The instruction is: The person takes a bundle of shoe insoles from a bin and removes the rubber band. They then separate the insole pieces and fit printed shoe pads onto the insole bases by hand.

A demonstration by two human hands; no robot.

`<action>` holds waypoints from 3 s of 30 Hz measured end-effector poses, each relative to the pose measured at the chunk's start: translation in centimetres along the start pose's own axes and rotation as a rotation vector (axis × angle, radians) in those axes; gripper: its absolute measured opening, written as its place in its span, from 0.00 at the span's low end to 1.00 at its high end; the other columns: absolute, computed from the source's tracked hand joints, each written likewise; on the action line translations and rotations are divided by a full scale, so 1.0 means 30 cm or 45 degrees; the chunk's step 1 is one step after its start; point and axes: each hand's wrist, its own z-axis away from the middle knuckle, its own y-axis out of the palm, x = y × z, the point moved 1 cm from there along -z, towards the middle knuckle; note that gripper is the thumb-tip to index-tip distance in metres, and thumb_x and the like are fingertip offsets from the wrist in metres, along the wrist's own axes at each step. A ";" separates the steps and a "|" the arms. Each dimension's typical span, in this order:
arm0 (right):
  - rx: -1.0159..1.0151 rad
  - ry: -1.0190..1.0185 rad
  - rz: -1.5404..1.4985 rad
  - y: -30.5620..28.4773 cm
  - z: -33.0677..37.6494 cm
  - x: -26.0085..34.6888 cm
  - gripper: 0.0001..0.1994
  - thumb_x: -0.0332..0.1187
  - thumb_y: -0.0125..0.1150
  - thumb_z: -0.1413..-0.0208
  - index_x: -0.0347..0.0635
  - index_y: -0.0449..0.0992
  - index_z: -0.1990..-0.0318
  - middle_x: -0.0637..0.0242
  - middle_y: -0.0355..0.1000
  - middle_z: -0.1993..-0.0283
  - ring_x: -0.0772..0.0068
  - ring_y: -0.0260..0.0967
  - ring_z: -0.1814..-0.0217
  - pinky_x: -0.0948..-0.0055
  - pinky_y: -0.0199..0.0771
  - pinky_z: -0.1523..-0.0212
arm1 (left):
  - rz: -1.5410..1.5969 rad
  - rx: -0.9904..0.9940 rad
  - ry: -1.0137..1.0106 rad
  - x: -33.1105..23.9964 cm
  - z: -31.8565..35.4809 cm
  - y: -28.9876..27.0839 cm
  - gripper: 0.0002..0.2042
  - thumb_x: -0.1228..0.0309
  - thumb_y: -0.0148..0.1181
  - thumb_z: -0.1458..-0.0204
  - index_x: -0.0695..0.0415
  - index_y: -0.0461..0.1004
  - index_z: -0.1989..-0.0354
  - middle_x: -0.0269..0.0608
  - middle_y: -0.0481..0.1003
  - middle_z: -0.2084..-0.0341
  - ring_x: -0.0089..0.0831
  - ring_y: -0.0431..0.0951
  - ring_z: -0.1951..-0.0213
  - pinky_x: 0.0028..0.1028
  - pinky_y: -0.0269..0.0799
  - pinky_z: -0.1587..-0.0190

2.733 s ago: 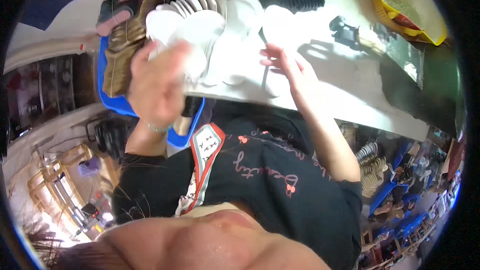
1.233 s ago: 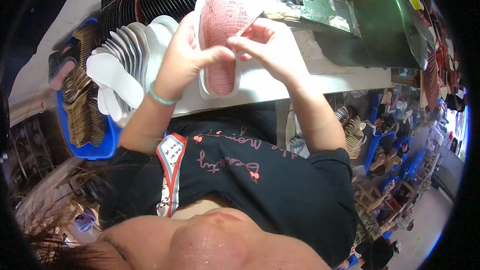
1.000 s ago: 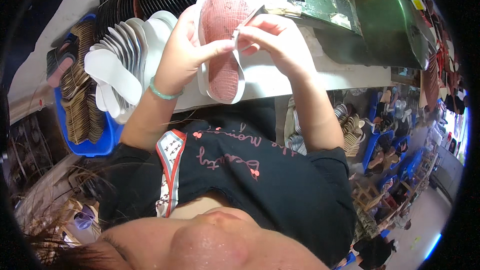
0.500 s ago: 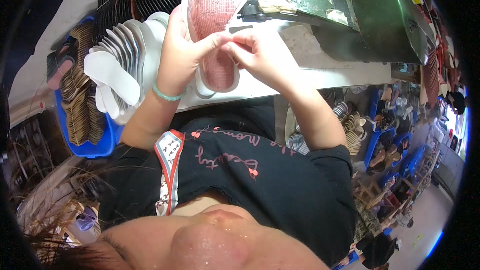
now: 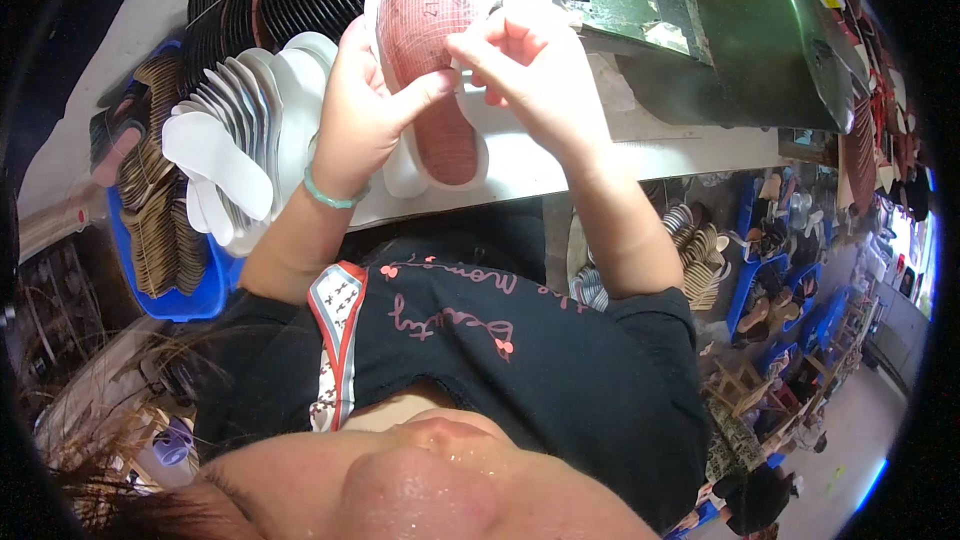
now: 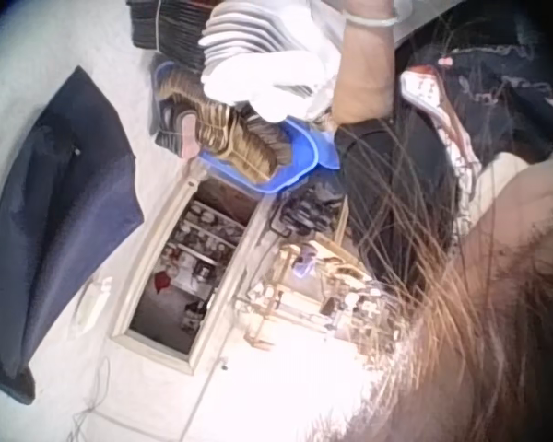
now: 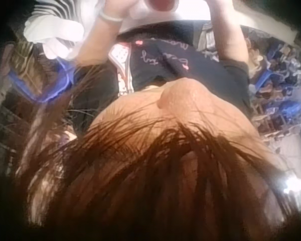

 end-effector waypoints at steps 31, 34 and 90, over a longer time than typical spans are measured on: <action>0.094 0.186 -0.087 0.026 0.127 -0.090 0.14 0.35 0.53 0.39 0.32 0.74 0.54 0.67 0.75 0.64 0.85 0.67 0.64 0.81 0.68 0.60 | 0.193 -0.201 0.000 0.037 -0.176 0.008 0.38 0.86 0.65 0.58 0.69 0.46 0.41 0.51 0.66 0.50 0.34 0.71 0.49 0.29 0.71 0.48; -0.084 0.180 -0.058 0.025 0.139 -0.113 0.13 0.34 0.54 0.40 0.31 0.74 0.55 0.68 0.75 0.66 0.86 0.66 0.65 0.82 0.67 0.61 | 0.209 -0.133 0.044 0.037 -0.193 0.031 0.39 0.85 0.64 0.57 0.70 0.43 0.40 0.51 0.66 0.50 0.34 0.71 0.49 0.29 0.69 0.46; -0.342 0.513 -0.953 -0.027 0.047 -0.038 0.21 0.38 0.52 0.40 0.30 0.65 0.45 0.53 0.69 0.51 0.57 0.74 0.54 0.67 0.78 0.58 | -1.126 1.776 -0.421 -0.039 -0.688 0.143 0.13 0.67 0.73 0.62 0.63 0.76 0.73 0.37 0.78 0.73 0.21 0.77 0.72 0.22 0.73 0.70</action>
